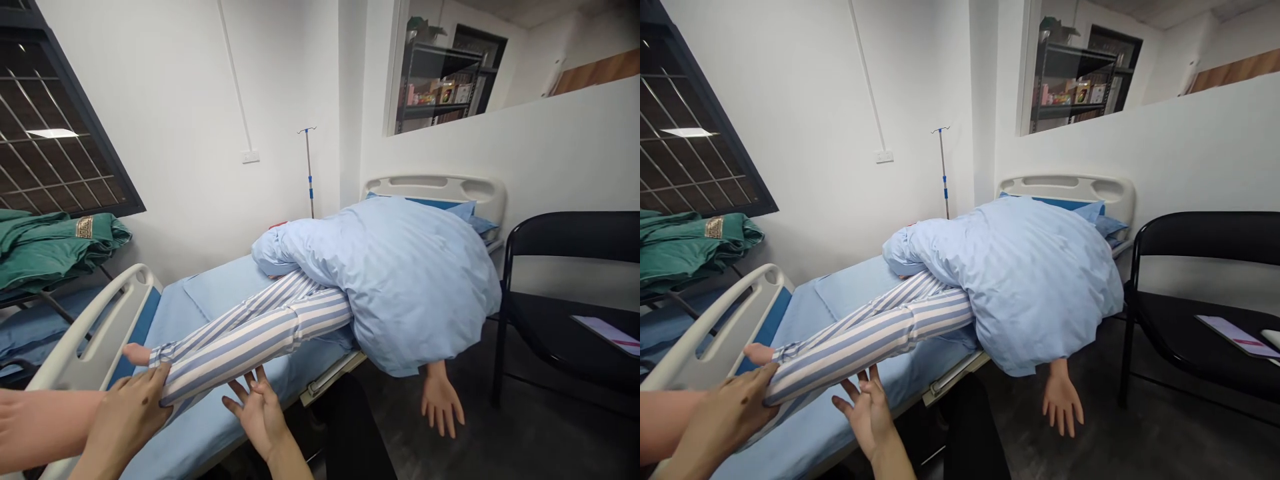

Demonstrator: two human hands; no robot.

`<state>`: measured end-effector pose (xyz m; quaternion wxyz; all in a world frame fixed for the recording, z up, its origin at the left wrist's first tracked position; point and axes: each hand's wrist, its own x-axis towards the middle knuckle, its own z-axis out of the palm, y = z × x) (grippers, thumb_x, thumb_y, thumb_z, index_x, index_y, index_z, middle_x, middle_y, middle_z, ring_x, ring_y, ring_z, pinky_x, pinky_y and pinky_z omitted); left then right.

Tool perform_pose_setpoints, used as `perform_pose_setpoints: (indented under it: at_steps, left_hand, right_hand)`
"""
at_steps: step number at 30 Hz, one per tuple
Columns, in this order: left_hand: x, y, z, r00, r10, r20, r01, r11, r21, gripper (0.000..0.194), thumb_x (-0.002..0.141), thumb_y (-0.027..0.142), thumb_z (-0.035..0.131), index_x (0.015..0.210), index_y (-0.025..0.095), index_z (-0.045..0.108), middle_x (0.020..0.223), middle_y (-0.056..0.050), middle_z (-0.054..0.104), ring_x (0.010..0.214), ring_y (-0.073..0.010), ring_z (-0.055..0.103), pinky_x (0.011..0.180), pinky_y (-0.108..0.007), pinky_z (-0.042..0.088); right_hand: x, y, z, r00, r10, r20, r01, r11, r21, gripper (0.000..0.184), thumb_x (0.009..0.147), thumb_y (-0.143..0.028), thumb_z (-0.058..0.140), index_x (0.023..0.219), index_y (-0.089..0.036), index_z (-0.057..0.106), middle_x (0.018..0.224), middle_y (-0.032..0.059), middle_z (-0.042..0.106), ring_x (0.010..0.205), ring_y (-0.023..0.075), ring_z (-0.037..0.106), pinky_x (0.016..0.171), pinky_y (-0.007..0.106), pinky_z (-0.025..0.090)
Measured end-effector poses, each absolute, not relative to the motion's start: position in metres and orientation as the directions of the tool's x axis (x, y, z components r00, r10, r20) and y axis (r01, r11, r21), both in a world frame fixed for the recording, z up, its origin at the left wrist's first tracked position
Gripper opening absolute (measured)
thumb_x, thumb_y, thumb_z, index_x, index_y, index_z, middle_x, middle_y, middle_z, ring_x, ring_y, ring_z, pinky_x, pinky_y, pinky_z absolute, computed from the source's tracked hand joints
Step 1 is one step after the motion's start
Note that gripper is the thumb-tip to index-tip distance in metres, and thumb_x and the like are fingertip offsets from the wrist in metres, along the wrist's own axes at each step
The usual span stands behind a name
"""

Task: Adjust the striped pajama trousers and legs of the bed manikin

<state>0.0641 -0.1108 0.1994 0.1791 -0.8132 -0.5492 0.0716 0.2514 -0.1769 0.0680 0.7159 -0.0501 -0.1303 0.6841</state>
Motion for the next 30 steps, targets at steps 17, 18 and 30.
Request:
perform_pose_setpoints:
  at_steps: [17,18,30]
  left_hand:
    - [0.08,-0.126,0.236,0.386,0.923,-0.008,0.841,-0.355,-0.407,0.047,0.065,0.018,0.037,0.111,0.018,0.05,0.099,-0.013,0.065,0.084,-0.033,0.061,0.071,-0.042,0.039]
    - [0.079,-0.124,0.232,0.391,0.92,-0.004,0.846,-0.362,-0.392,0.047,0.066,0.019,0.037,0.111,0.018,0.05,0.101,-0.012,0.065,0.086,-0.0321,0.061,0.072,-0.041,0.039]
    - [0.11,-0.11,0.102,0.216,0.973,0.078,0.976,-0.217,-0.001,0.039,0.07,0.03,0.043,0.108,0.022,0.048,0.102,-0.006,0.067,0.094,-0.0265,0.06,0.072,-0.031,0.038]
  right_hand:
    - [0.247,-0.186,0.084,-0.042,0.989,0.143,-0.993,-0.026,-0.117,0.036,0.071,-0.022,0.054,0.105,-0.032,0.053,0.11,-0.0025,0.058,0.105,0.0222,0.053,0.087,0.041,0.04]
    - [0.248,-0.186,0.084,-0.033,0.989,0.147,-0.993,-0.015,-0.121,0.037,0.072,-0.022,0.054,0.107,-0.033,0.052,0.109,-0.0022,0.057,0.105,0.0223,0.053,0.088,0.041,0.04]
    - [0.278,-0.181,0.067,0.167,0.985,-0.032,-0.863,0.131,-0.488,0.065,0.07,-0.017,0.06,0.128,-0.033,0.036,0.119,0.0019,0.052,0.108,0.0194,0.049,0.086,0.035,0.042]
